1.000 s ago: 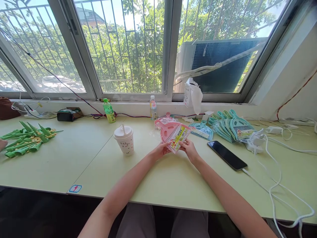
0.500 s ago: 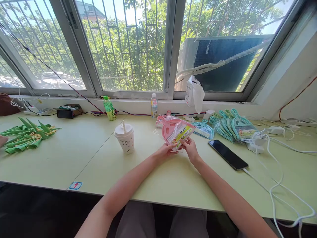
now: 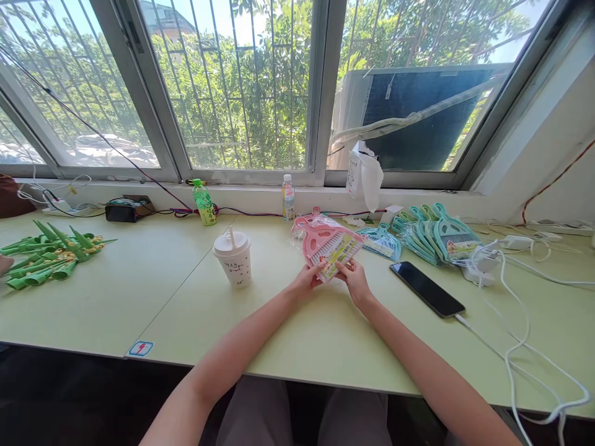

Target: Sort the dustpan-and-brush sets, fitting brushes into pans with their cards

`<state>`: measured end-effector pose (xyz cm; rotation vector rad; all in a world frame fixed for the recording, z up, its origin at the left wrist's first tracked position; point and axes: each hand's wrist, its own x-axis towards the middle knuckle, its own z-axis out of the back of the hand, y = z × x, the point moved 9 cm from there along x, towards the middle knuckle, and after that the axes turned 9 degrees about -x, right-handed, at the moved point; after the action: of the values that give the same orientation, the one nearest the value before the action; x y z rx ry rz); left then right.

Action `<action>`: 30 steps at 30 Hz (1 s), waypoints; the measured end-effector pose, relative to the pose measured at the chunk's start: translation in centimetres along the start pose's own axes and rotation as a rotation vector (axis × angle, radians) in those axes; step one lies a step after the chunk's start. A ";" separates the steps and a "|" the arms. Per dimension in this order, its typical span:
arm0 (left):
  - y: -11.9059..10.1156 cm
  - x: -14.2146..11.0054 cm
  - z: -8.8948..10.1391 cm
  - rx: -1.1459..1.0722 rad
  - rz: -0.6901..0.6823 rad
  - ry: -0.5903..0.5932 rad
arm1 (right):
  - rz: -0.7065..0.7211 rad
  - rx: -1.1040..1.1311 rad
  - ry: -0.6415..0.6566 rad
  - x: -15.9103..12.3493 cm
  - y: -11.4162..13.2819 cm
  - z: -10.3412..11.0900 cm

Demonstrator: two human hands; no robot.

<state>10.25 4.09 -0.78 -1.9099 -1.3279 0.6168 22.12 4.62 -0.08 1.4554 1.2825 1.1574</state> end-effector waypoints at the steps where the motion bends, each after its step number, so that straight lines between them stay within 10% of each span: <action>1: 0.4 -0.1 -0.1 0.004 0.028 0.006 | 0.002 0.007 -0.004 0.0 0.0 0.1; 14: -2.3 -0.3 0.2 0.008 -0.159 -0.050 | 0.010 0.013 -0.020 0.1 0.4 0.3; 30: -1.0 -0.1 1.1 0.181 -0.014 -0.100 | -0.073 -0.026 0.074 0.6 -0.9 -0.1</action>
<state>8.84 4.48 -0.71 -1.7420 -1.2998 0.8065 21.84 5.32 -0.84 1.3467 1.3555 1.1848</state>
